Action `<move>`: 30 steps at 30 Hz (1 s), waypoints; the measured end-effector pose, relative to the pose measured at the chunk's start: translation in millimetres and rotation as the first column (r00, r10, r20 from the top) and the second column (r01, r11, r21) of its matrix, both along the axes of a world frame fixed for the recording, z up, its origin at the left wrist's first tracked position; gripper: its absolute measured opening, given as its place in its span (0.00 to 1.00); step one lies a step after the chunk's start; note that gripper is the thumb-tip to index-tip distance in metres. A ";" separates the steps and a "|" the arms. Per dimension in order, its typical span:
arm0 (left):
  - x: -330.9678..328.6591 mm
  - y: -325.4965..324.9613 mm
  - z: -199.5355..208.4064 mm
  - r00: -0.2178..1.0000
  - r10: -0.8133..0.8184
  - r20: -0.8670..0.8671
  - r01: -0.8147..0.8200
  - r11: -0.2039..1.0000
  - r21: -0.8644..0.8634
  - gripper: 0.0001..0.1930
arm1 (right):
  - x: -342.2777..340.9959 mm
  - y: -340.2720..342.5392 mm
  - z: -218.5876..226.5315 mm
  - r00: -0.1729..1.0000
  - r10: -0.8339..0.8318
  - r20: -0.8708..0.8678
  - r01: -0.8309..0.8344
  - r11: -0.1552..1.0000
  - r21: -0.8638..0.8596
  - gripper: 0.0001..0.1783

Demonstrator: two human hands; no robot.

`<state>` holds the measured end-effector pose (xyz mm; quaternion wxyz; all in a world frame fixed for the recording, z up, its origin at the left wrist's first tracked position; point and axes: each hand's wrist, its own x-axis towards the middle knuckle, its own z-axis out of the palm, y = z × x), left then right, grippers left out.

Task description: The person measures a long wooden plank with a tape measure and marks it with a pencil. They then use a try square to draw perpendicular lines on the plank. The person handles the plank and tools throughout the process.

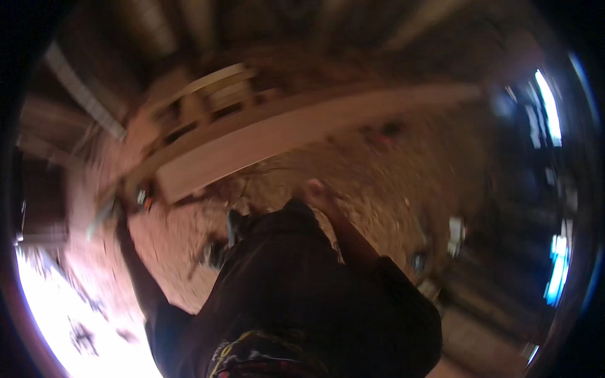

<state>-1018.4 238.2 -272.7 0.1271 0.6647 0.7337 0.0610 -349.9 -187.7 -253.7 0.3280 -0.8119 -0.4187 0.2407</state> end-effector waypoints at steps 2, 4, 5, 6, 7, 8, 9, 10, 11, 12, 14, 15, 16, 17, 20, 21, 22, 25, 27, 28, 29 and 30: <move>3.6 1.9 14.8 0.995 -0.100 -0.002 0.100 0.995 -0.007 0.26 | -7.9 0.5 1.5 0.988 -0.151 -0.036 0.143 0.976 -0.166 0.18; -5.6 -9.3 33.8 0.982 -0.186 -0.021 0.186 0.982 -0.028 0.26 | -18.6 -15.5 -1.3 0.981 -0.181 -0.068 0.168 0.973 -0.159 0.15; -12.3 -18.1 42.5 0.974 -0.224 -0.026 0.223 0.974 -0.035 0.26 | -22.6 -23.0 -7.3 0.983 -0.164 -0.085 0.153 0.981 -0.122 0.15; -17.8 -26.2 50.1 0.965 -0.261 -0.023 0.260 0.965 -0.037 0.26 | -26.1 -33.6 -13.3 0.983 -0.166 -0.072 0.154 0.977 -0.146 0.14; -21.5 -31.7 58.6 0.960 -0.279 -0.011 0.279 0.960 -0.040 0.26 | -29.7 -45.1 -20.3 0.987 -0.156 -0.050 0.146 0.977 -0.153 0.14; -21.5 -37.2 66.6 0.953 -0.295 0.066 0.296 0.955 -0.008 0.26 | -33.1 -53.6 -29.8 0.980 -0.192 -0.040 0.180 0.961 -0.212 0.14; -12.7 -31.4 71.0 0.961 -0.030 0.273 0.043 0.998 -0.042 0.27 | -36.0 -62.7 -39.7 0.977 -0.213 -0.024 0.210 0.973 -0.100 0.14; -7.0 -34.8 83.5 0.981 -0.169 0.099 0.161 0.984 0.081 0.25 | -40.4 -69.2 -49.2 0.959 -0.281 -0.027 0.280 0.959 -0.041 0.14; 12.2 -29.1 90.8 0.944 -0.121 0.307 0.070 0.983 0.170 0.25 | -40.5 -75.1 -56.0 0.935 -0.349 -0.055 0.346 0.936 -0.070 0.13; 35.1 -25.8 101.0 0.861 -0.084 0.501 -0.045 0.970 0.241 0.25 | -35.4 -78.6 -59.9 0.939 -0.343 -0.041 0.342 0.939 -0.023 0.14; 96.1 -30.4 123.7 0.735 -0.024 0.677 -0.187 0.953 0.237 0.24 | -20.1 -79.2 -55.1 0.929 -0.368 -0.041 0.356 0.918 -0.173 0.16; 131.7 -34.1 139.1 0.576 -0.012 0.817 -0.210 0.964 0.163 0.24 | -10.8 -74.1 -46.3 0.918 -0.364 -0.154 0.367 0.930 -0.009 0.16; 178.4 -37.6 147.9 0.668 -0.028 0.743 -0.141 0.976 0.163 0.22 | -1.8 -63.7 -33.7 0.887 -0.380 -0.263 0.411 0.909 0.074 0.15; 226.5 -43.2 159.8 0.652 -0.020 0.758 -0.049 0.996 0.068 0.21 | 8.2 -53.3 -15.7 0.822 -0.415 -0.390 0.474 0.878 0.067 0.15; 399.4 -93.2 171.0 0.366 -0.245 0.898 0.424 0.903 0.073 0.14 | 52.3 -39.6 58.0 0.789 -0.127 -0.602 0.375 0.874 0.308 0.17; 461.8 -124.4 166.8 0.335 -0.224 0.915 0.480 0.876 0.039 0.13 | 66.9 -40.7 83.0 0.773 -0.127 -0.621 0.378 0.879 0.290 0.18; 519.3 -160.5 165.0 0.160 -0.250 0.955 0.598 0.794 0.108 0.13 | 83.3 -44.9 105.9 0.775 -0.069 -0.628 0.364 0.862 0.354 0.19; 668.7 -268.4 167.3 -0.031 -0.022 0.999 0.902 0.429 0.038 0.14 | 133.9 -82.1 154.3 0.704 0.007 -0.710 0.460 0.757 0.464 0.23; 742.2 -338.5 175.9 0.112 -0.039 0.993 0.973 0.209 -0.101 0.14 | 169.6 -123.3 168.2 0.666 -0.040 -0.745 0.549 0.702 0.453 0.26; 778.0 -368.9 179.3 0.163 -0.093 0.982 0.982 0.111 -0.153 0.14 | 188.4 -149.1 170.9 0.670 -0.113 -0.734 0.579 0.699 0.421 0.27; 806.6 -397.4 182.8 0.174 -0.119 0.978 0.985 0.016 -0.174 0.14 | 204.4 -174.3 171.6 0.620 -0.112 -0.777 0.609 0.694 0.385 0.28; 832.2 -420.1 185.7 0.206 -0.169 0.964 0.974 -0.062 -0.219 0.14 | 219.6 -196.7 171.0 0.563 -0.144 -0.814 0.640 0.700 0.318 0.29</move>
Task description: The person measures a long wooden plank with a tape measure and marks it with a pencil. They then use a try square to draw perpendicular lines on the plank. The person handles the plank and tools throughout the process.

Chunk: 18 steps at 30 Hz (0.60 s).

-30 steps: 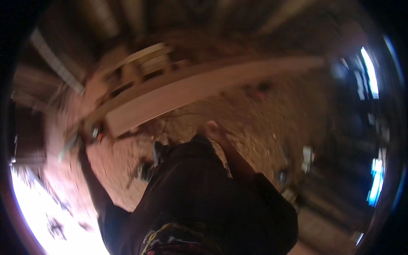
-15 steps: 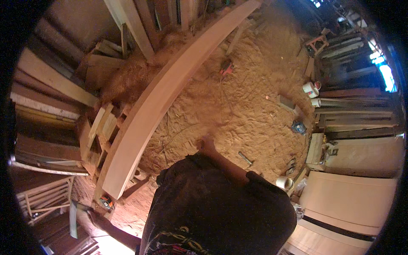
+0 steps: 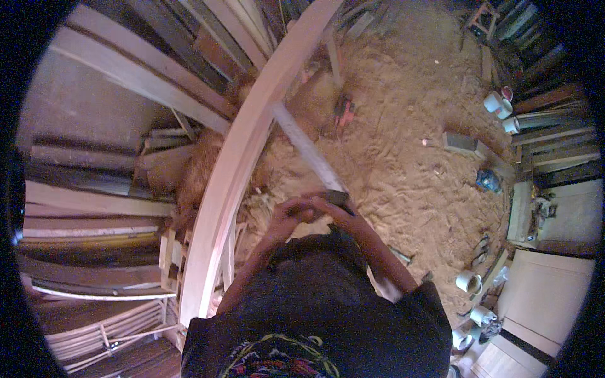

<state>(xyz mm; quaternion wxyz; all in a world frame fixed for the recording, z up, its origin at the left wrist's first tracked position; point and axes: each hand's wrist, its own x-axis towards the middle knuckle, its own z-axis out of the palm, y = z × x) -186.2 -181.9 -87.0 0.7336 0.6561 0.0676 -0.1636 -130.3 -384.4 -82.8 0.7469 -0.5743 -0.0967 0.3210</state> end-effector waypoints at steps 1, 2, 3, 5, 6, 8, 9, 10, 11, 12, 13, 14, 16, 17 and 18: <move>28.1 -16.0 2.3 0.997 -0.080 -0.003 0.080 0.997 0.008 0.15 | 12.9 -21.4 -0.8 0.998 -0.053 0.019 0.053 0.999 0.012 0.28; 48.4 -26.1 4.5 0.981 -0.193 0.018 0.191 0.977 0.100 0.15 | 19.6 -40.8 -1.9 0.995 -0.098 0.021 0.098 0.995 -0.004 0.28; 65.0 -33.8 5.0 0.952 -0.304 0.025 0.294 0.936 0.194 0.16 | 25.0 -55.1 -4.5 0.979 -0.201 -0.019 0.201 0.979 -0.015 0.27; 108.0 -36.2 0.7 0.916 -0.383 0.119 0.319 0.875 0.364 0.16 | 40.3 -79.0 -11.0 0.918 -0.395 -0.035 0.392 0.917 -0.068 0.24; 132.3 -26.9 -2.9 0.896 -0.382 0.225 0.253 0.858 0.448 0.16 | 45.6 -90.4 -13.9 0.870 -0.493 -0.018 0.488 0.866 -0.108 0.23; 188.5 -1.0 -12.6 0.945 -0.252 0.207 0.137 0.884 0.447 0.20 | 58.2 -106.3 -21.9 0.766 -0.643 0.012 0.636 0.754 -0.161 0.20; 216.7 12.4 -18.5 0.986 -0.099 0.131 0.032 0.898 0.439 0.22 | 65.4 -113.5 -25.8 0.718 -0.696 0.023 0.687 0.704 -0.181 0.19; 252.1 32.8 -23.4 0.996 0.003 0.089 -0.046 0.876 0.481 0.26 | 76.3 -118.8 -31.2 0.664 -0.746 0.047 0.738 0.644 -0.201 0.18; 287.6 52.9 -27.4 0.981 0.023 0.192 -0.128 0.820 0.557 0.30 | 86.6 -124.2 -35.7 0.642 -0.763 0.072 0.755 0.614 -0.228 0.18; 329.7 70.5 -31.6 0.939 -0.058 0.340 -0.188 0.740 0.646 0.36 | 96.9 -129.4 -40.2 0.616 -0.781 0.104 0.774 0.576 -0.264 0.17; 363.7 82.3 -37.6 0.916 -0.060 0.397 -0.289 0.588 0.755 0.43 | 110.4 -132.7 -45.6 0.583 -0.801 0.131 0.789 0.521 -0.324 0.17; 397.8 92.4 -42.5 0.883 -0.075 0.463 -0.395 0.416 0.819 0.49 | 120.6 -139.0 -48.4 0.590 -0.796 0.136 0.783 0.522 -0.339 0.18; 476.3 106.1 -51.4 0.875 -0.106 0.473 -0.431 0.276 0.859 0.57 | 148.1 -146.1 -59.0 0.558 -0.827 0.074 0.784 0.496 -0.372 0.18; 506.6 106.3 -57.0 0.908 -0.089 0.409 -0.384 0.208 0.899 0.60 | 162.3 -148.5 -63.8 0.547 -0.835 0.056 0.788 0.491 -0.371 0.19; 539.9 104.5 -59.6 0.922 -0.098 0.375 -0.353 0.187 0.917 0.63 | 181.1 -143.8 -71.0 0.444 -0.896 0.020 0.838 0.407 -0.365 0.19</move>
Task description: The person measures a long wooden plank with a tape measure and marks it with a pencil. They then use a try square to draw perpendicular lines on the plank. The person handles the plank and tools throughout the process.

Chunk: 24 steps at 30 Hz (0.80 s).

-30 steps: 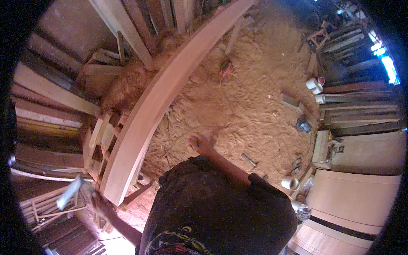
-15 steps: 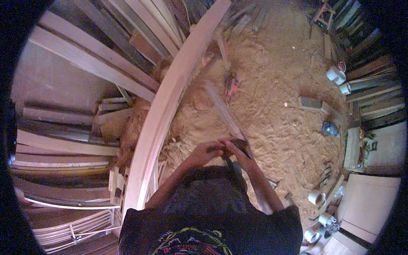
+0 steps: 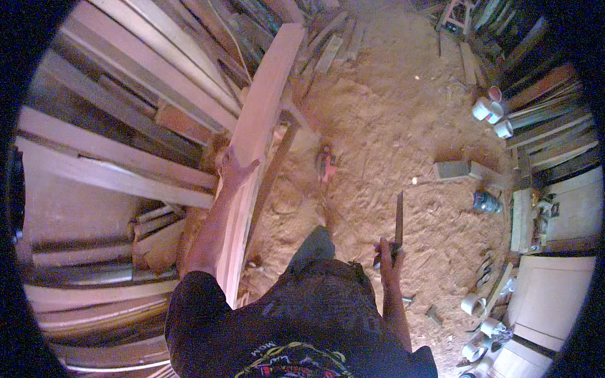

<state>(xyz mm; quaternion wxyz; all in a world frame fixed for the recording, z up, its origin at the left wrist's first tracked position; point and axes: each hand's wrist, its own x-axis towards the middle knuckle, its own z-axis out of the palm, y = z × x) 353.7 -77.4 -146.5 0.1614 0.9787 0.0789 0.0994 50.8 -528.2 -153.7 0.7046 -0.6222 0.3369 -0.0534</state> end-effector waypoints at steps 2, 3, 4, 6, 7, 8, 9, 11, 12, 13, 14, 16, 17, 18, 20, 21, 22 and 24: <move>51.0 -0.1 -4.8 0.977 0.051 -0.208 -0.047 0.999 0.023 0.68 | 37.0 2.3 -11.8 0.999 -0.034 -0.026 0.034 0.999 -0.014 0.19; 71.0 -1.4 -7.4 0.975 0.012 -0.221 -0.023 0.999 -0.045 0.69 | 53.2 -1.5 -14.5 0.997 -0.060 -0.045 0.058 0.998 -0.027 0.19; 93.2 -2.1 -8.7 0.982 -0.035 -0.186 0.014 0.994 -0.111 0.70 | 67.6 -9.3 -15.0 0.998 0.012 -0.067 -0.013 1.000 -0.003 0.18; 122.8 -11.7 -16.1 0.973 0.011 -0.230 -0.034 0.995 -0.096 0.71 | 93.1 -18.1 -19.0 0.997 -0.001 -0.072 -0.003 0.999 -0.054 0.19; 128.1 -19.2 -21.4 0.945 0.109 -0.308 -0.116 0.993 -0.004 0.71 | 99.0 -24.4 -18.6 0.994 0.013 -0.106 -0.018 0.999 -0.040 0.19; 133.6 -22.3 -24.1 0.905 0.210 -0.369 -0.187 0.977 0.099 0.71 | 108.1 -29.1 -20.4 0.989 0.000 -0.145 -0.007 0.999 -0.044 0.20; 133.3 -23.9 -26.7 0.922 0.220 -0.318 -0.178 0.972 0.154 0.71 | 117.2 -33.3 -23.7 0.984 -0.016 -0.179 0.007 0.999 -0.048 0.20; 126.8 -25.7 -28.7 0.915 0.231 -0.330 -0.175 0.966 0.191 0.73 | 142.3 -36.1 -35.0 0.977 -0.073 -0.199 0.065 0.997 -0.048 0.21; 125.4 -25.3 -28.1 0.939 0.223 -0.261 -0.170 0.963 0.211 0.73 | 156.4 -33.4 -43.0 0.974 -0.111 -0.199 0.104 0.994 -0.044 0.21; 121.6 -21.7 -25.6 0.912 0.224 -0.342 -0.176 0.970 0.168 0.74 | 168.7 -31.0 -50.1 0.966 -0.149 -0.212 0.141 0.989 -0.053 0.22; 117.7 -21.2 -23.8 0.910 0.223 -0.349 -0.182 0.972 0.147 0.74 | 191.4 -27.6 -60.2 0.957 -0.186 -0.224 0.166 0.980 -0.108 0.24; 115.7 -21.6 -18.3 0.919 0.189 -0.346 -0.148 0.979 0.143 0.71 | 229.8 -29.2 -66.3 0.981 -0.098 -0.165 0.101 0.995 0.010 0.22; 116.3 -24.1 -15.3 0.912 0.181 -0.367 -0.144 0.981 0.126 0.69 | 255.4 -28.6 -68.2 0.975 -0.084 -0.203 0.083 0.996 -0.015 0.22; 115.8 -27.5 -12.7 0.919 0.208 -0.334 -0.161 0.973 0.164 0.69 | 282.3 -31.9 -67.4 0.969 0.006 -0.248 -0.018 0.999 -0.045 0.22; 116.7 -37.2 -7.9 0.869 0.281 -0.408 -0.228 0.958 0.174 0.70 | 344.8 -29.2 -66.1 0.991 0.048 -0.127 -0.048 0.999 0.001 0.19; 117.0 -42.3 -5.8 0.861 0.300 -0.411 -0.244 0.952 0.183 0.70 | 384.4 -28.1 -66.6 0.996 0.056 -0.065 -0.056 0.998 0.009 0.18; 117.0 -45.7 -2.5 0.843 0.324 -0.430 -0.264 0.945 0.193 0.70 | 423.8 -26.7 -66.0 0.998 0.065 -0.002 -0.065 0.998 0.019 0.17; 117.1 -51.8 2.9 0.837 0.354 -0.417 -0.298 0.934 0.195 0.70 | 509.5 -26.9 -64.0 0.988 0.153 0.037 -0.155 0.987 0.051 0.17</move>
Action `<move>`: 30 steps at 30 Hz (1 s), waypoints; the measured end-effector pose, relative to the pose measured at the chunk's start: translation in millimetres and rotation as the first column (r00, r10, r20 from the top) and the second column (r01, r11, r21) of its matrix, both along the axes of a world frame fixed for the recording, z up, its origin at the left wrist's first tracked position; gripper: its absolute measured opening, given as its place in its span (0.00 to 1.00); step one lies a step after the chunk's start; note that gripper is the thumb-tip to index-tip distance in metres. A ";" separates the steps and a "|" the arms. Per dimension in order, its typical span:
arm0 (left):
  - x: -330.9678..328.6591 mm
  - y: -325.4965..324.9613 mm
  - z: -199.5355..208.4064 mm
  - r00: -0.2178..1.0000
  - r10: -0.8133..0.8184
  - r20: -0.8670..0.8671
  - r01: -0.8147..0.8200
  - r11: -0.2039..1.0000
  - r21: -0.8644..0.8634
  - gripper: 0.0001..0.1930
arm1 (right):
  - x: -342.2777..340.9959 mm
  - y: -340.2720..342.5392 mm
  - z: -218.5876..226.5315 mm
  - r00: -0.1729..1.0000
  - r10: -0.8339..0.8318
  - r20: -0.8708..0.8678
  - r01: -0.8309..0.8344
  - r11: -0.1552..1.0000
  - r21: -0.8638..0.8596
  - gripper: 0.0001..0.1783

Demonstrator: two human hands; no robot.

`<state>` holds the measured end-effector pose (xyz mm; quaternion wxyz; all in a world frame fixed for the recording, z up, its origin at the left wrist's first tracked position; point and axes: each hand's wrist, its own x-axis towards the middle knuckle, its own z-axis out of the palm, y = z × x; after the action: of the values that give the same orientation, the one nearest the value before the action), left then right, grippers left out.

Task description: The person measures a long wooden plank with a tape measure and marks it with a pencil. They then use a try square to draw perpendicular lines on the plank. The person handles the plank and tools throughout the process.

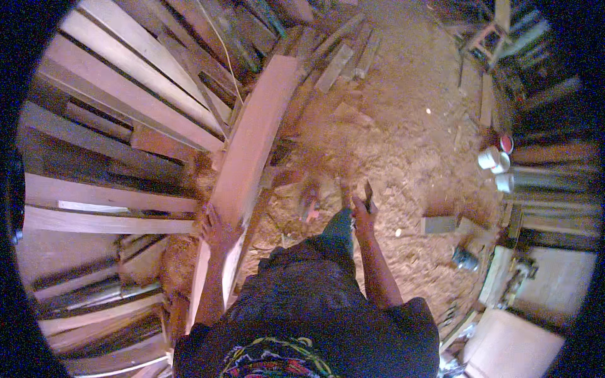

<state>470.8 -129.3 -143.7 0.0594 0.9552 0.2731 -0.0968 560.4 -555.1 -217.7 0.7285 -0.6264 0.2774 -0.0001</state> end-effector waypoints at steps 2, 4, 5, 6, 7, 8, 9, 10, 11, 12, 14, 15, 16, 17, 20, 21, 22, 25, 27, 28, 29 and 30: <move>-4.1 -3.7 7.7 0.998 0.013 0.055 -0.014 1.000 0.011 0.69 | 92.9 6.9 1.1 0.990 0.131 0.044 -0.130 0.991 -0.019 0.17; -4.4 -8.2 14.8 0.996 0.061 0.061 -0.060 0.998 -0.020 0.68 | 196.2 15.6 10.0 0.933 0.329 0.143 -0.317 0.943 -0.100 0.19; -7.6 -13.0 19.8 0.994 0.101 0.046 -0.100 0.995 -0.018 0.67 | 238.8 23.8 15.9 0.890 0.439 0.124 -0.417 0.893 -0.172 0.20; -11.1 -21.9 24.5 0.989 0.127 0.071 -0.126 0.992 -0.015 0.67 | 275.9 31.4 22.4 0.859 0.499 0.113 -0.498 0.866 -0.038 0.21; -9.1 -32.0 26.6 0.983 0.160 0.095 -0.159 0.987 -0.011 0.66 | 317.8 41.7 31.2 0.821 0.561 0.107 -0.571 0.815 0.104 0.22; -3.0 -42.2 27.6 0.970 0.235 0.066 -0.234 0.972 -0.023 0.66 | 357.9 56.2 40.7 0.818 0.571 0.072 -0.574 0.803 0.159 0.24; -0.4 -57.3 29.2 0.940 0.282 0.194 -0.279 0.959 -0.039 0.65 | 390.3 70.6 49.7 0.815 0.576 0.064 -0.574 0.788 0.222 0.26; 3.3 -77.6 28.9 0.898 0.365 0.244 -0.357 0.931 -0.080 0.65 | 417.7 84.8 56.4 0.810 0.578 0.094 -0.581 0.773 0.254 0.30; 5.9 -98.6 28.2 0.857 0.383 0.345 -0.376 0.922 -0.089 0.64 | 438.5 97.1 62.2 0.818 0.569 0.091 -0.569 0.774 0.277 0.35; 6.4 -119.2 27.1 0.789 0.510 0.343 -0.483 0.859 -0.168 0.62 | 452.1 107.8 66.7 0.807 0.585 0.083 -0.582 0.763 0.282 0.37; 13.8 -156.8 12.2 0.666 0.492 0.560 -0.482 0.858 -0.179 0.56 | 470.5 127.6 74.5 0.785 0.614 0.083 -0.609 0.740 0.285 0.42; 12.2 -178.0 6.1 0.615 0.550 0.565 -0.572 0.804 -0.160 0.55 | 472.7 132.9 75.9 0.747 0.660 0.078 -0.655 0.713 0.250 0.42; 10.4 -198.9 -0.1 0.590 0.588 0.553 -0.642 0.757 -0.120 0.54 | 473.9 137.5 77.8 0.709 0.701 0.077 -0.698 0.683 0.214 0.42; 9.5 -216.0 -5.7 0.588 0.585 0.559 -0.658 0.748 -0.090 0.53 | 474.8 141.6 78.9 0.672 0.735 0.094 -0.738 0.651 0.179 0.42; 10.0 -249.2 -18.9 0.414 0.772 0.482 -0.693 0.611 -0.384 0.53 | 471.4 145.3 79.7 0.705 0.694 0.145 -0.708 0.702 0.079 0.37; 12.5 -255.4 -21.5 0.401 0.800 0.446 -0.710 0.579 -0.401 0.52 | 471.1 145.8 79.5 0.703 0.702 0.113 -0.710 0.699 0.080 0.36; 15.4 -260.3 -22.6 0.377 0.839 0.392 -0.739 0.528 -0.419 0.52 | 470.1 145.5 79.4 0.700 0.707 0.094 -0.714 0.696 0.077 0.34; 28.0 -262.8 -22.8 0.361 0.862 0.357 -0.735 0.498 -0.459 0.51 | 469.2 145.9 79.1 0.713 0.695 0.092 -0.701 0.708 0.085 0.32; 36.5 -259.3 -21.9 0.221 0.916 0.334 -0.667 0.392 -0.634 0.52 | 468.8 144.8 79.2 0.709 0.697 0.102 -0.705 0.704 0.089 0.33; 39.6 -256.8 -20.8 0.242 0.905 0.351 -0.659 0.419 -0.625 0.52 | 468.4 143.9 79.3 0.695 0.712 0.103 -0.719 0.689 0.089 0.34; 42.2 -255.0 -19.4 0.261 0.893 0.368 -0.651 0.444 -0.616 0.53 | 467.7 143.1 79.1 0.681 0.726 0.093 -0.732 0.675 0.088 0.35; 44.4 -252.4 -17.2 0.261 0.897 0.357 -0.640 0.437 -0.632 0.52 | 466.9 142.8 79.0 0.676 0.731 0.093 -0.736 0.672 0.075 0.37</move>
<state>515.3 -381.7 -160.8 0.3652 0.6249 0.6476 0.2383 1027.3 -412.3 -138.8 0.7067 -0.6451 -0.0178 0.2898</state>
